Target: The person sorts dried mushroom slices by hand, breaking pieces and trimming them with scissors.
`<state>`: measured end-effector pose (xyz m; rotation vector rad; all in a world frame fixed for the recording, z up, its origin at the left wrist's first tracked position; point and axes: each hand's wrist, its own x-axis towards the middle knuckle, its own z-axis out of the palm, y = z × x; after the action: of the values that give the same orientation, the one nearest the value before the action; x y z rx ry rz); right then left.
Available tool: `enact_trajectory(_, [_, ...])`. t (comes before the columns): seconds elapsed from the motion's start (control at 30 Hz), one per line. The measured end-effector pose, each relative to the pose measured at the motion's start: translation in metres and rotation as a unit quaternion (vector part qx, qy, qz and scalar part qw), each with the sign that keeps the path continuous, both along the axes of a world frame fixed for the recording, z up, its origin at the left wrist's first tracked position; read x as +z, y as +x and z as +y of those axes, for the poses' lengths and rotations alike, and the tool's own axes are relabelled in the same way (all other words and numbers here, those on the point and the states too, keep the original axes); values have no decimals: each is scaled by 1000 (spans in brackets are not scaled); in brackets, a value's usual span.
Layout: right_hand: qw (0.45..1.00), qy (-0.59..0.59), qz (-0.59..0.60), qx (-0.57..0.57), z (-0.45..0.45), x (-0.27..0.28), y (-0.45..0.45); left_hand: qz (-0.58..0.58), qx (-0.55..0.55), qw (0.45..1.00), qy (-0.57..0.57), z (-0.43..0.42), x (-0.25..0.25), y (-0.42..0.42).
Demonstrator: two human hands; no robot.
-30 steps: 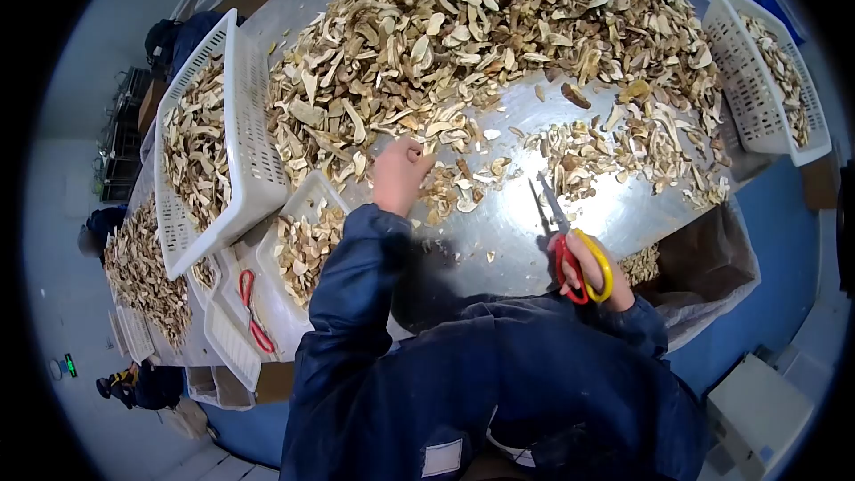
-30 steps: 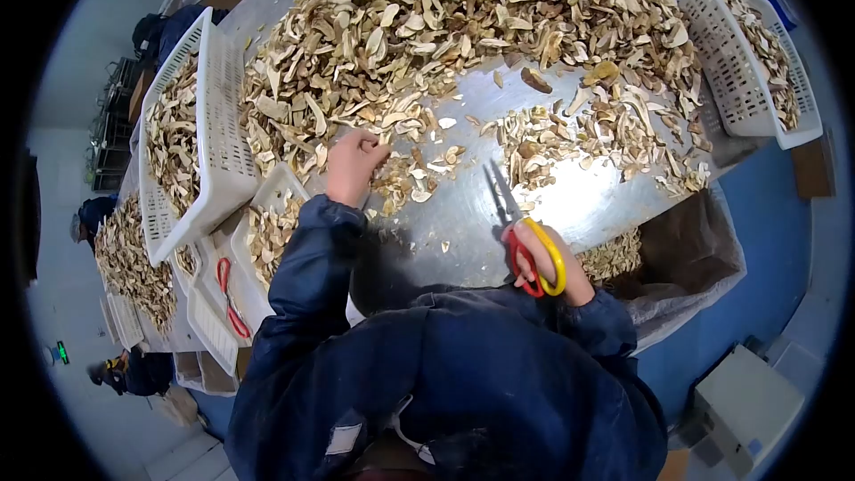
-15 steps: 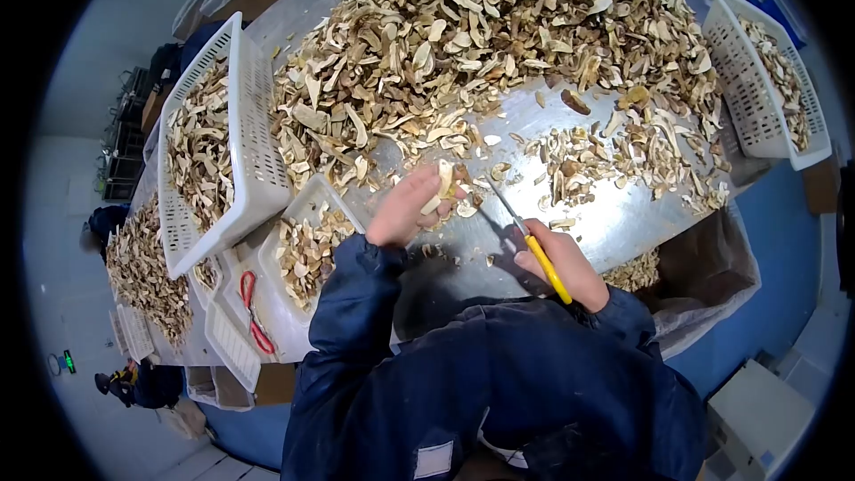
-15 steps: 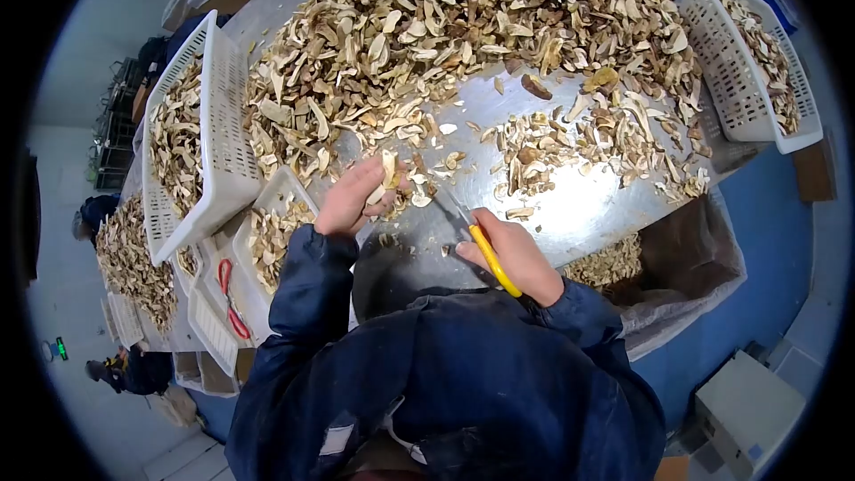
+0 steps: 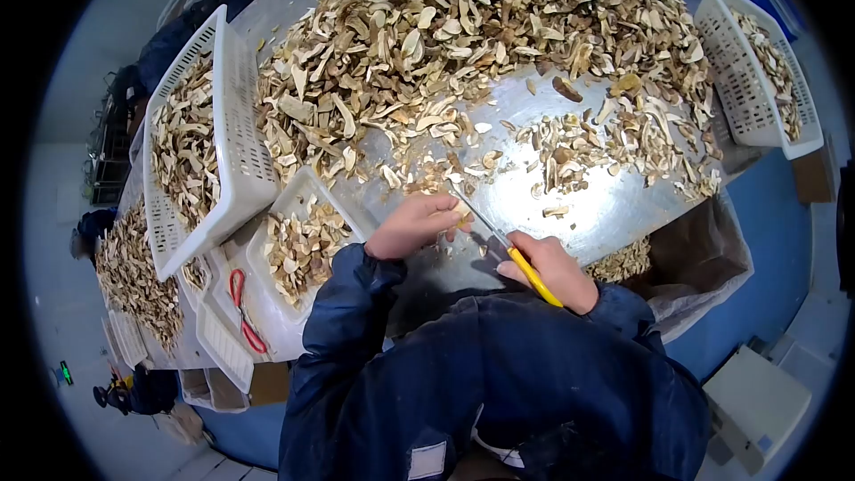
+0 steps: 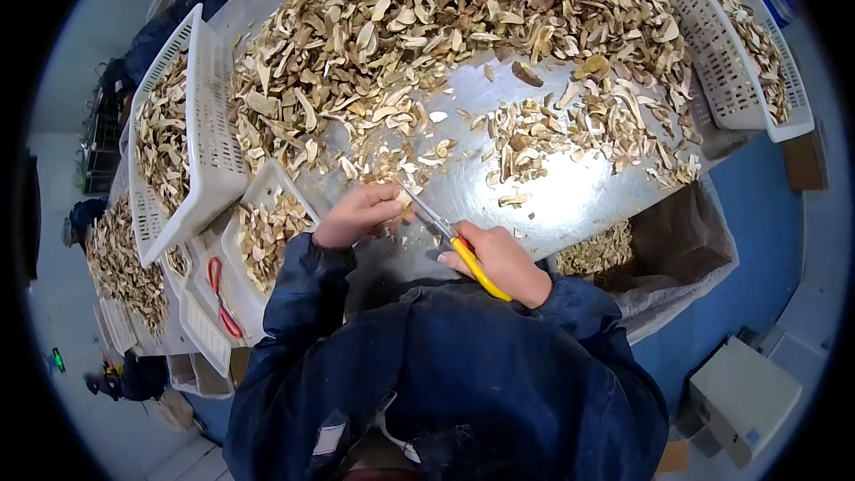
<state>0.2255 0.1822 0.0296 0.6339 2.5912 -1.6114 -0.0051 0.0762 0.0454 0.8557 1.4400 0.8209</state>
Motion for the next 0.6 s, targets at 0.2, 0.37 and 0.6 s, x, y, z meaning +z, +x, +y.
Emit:
enact_trajectory(0.2, [999, 13, 28, -36, 9, 4, 2, -264, 86, 960, 34, -18, -20, -6])
enact_trajectory(0.37, [997, 56, 55, -1, 13, 9, 2, -381, 133, 915, 2, -21, -22, 3])
enact_trajectory(0.6, [995, 77, 49, 40, 8, 8, -3, -474, 48, 879, -6, -27, -54, 7])
